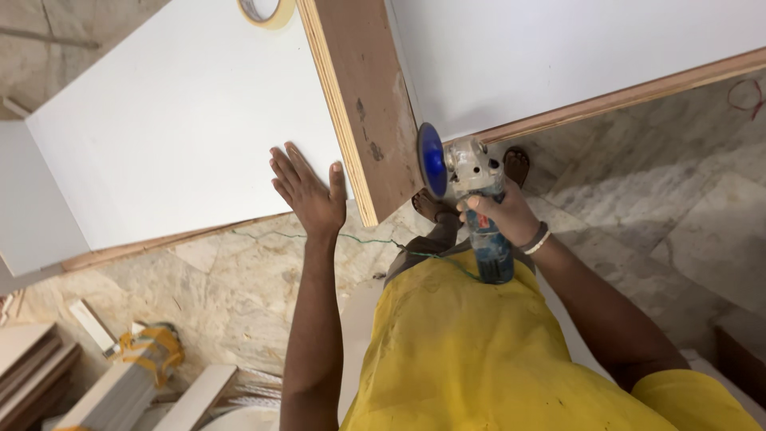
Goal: The person uses a power sander to smooth the edges of several wooden panels, then moves and stacks the panels together on the floor.
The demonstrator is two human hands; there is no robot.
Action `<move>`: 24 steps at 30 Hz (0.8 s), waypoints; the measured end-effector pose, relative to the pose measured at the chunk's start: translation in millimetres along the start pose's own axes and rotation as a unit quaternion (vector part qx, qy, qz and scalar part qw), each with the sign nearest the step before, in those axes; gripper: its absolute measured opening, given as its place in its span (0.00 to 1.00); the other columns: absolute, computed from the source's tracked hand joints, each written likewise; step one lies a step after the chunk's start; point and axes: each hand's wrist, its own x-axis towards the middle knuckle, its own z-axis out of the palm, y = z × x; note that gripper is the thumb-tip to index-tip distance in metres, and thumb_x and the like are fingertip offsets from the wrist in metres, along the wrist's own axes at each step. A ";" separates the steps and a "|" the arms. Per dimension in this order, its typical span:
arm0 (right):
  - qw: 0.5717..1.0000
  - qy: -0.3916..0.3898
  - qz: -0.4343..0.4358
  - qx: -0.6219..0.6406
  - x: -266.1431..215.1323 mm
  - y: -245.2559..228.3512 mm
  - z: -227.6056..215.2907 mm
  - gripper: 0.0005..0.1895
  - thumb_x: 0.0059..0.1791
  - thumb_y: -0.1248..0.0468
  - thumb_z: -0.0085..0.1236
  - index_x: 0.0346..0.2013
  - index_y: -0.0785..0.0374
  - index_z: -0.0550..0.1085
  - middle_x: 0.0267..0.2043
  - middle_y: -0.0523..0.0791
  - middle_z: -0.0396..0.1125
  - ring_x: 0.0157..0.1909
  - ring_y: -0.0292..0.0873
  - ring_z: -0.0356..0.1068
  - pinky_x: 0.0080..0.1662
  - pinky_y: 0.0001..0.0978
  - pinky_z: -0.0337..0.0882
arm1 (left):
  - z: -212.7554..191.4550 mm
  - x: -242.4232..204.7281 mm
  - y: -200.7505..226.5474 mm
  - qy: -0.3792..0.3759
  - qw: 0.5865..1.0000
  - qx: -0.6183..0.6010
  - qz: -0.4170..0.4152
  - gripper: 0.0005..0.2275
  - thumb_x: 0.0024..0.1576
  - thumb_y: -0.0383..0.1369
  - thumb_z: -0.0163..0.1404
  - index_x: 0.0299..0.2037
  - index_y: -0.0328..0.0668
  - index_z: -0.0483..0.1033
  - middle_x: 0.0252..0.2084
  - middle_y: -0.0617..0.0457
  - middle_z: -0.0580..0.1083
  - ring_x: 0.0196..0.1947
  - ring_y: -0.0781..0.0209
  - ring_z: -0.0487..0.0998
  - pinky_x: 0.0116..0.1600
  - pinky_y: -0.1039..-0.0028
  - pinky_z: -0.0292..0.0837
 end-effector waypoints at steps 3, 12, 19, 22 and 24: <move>0.999 -0.027 -0.007 -0.022 0.0 -4.9 -3.6 0.23 0.50 0.54 0.62 0.53 0.66 0.71 0.42 0.48 0.74 0.41 0.41 0.76 0.44 0.39 0.80 | -2.4 6.0 1.6 -0.004 1.000 0.007 0.022 0.42 0.65 0.60 0.34 0.77 0.28 0.40 0.79 0.28 0.37 0.80 0.31 0.33 0.78 0.39 0.26; 0.999 -0.004 0.030 -0.030 16.2 -35.2 7.7 0.20 0.49 0.55 0.61 0.50 0.64 0.73 0.40 0.46 0.75 0.39 0.40 0.77 0.42 0.35 0.78 | 1.7 14.5 -2.0 -0.030 0.999 -0.009 0.008 0.44 0.64 0.60 0.35 0.76 0.25 0.36 0.78 0.24 0.35 0.79 0.29 0.30 0.76 0.38 0.25; 0.998 -0.040 0.008 -0.040 38.7 -57.5 9.5 0.20 0.49 0.55 0.62 0.49 0.66 0.74 0.39 0.46 0.74 0.37 0.39 0.76 0.42 0.35 0.78 | 28.8 66.1 1.2 -0.016 0.999 0.050 0.000 0.50 0.60 0.59 0.44 0.73 0.20 0.30 0.76 0.22 0.31 0.77 0.29 0.27 0.75 0.42 0.23; 0.998 -0.039 0.034 -0.033 47.7 -69.4 9.7 0.22 0.48 0.54 0.63 0.50 0.65 0.73 0.39 0.44 0.74 0.37 0.38 0.76 0.41 0.34 0.78 | 29.7 73.2 -3.6 -0.015 0.998 0.063 0.007 0.49 0.60 0.56 0.45 0.74 0.22 0.29 0.77 0.24 0.31 0.78 0.31 0.27 0.77 0.43 0.24; 0.998 -0.053 0.033 -0.015 58.7 -83.9 7.2 0.23 0.48 0.54 0.63 0.52 0.63 0.72 0.40 0.43 0.73 0.38 0.37 0.76 0.41 0.34 0.77 | 34.3 79.9 -4.1 0.001 0.998 0.058 0.012 0.47 0.62 0.56 0.43 0.76 0.24 0.30 0.79 0.27 0.32 0.80 0.32 0.28 0.78 0.44 0.25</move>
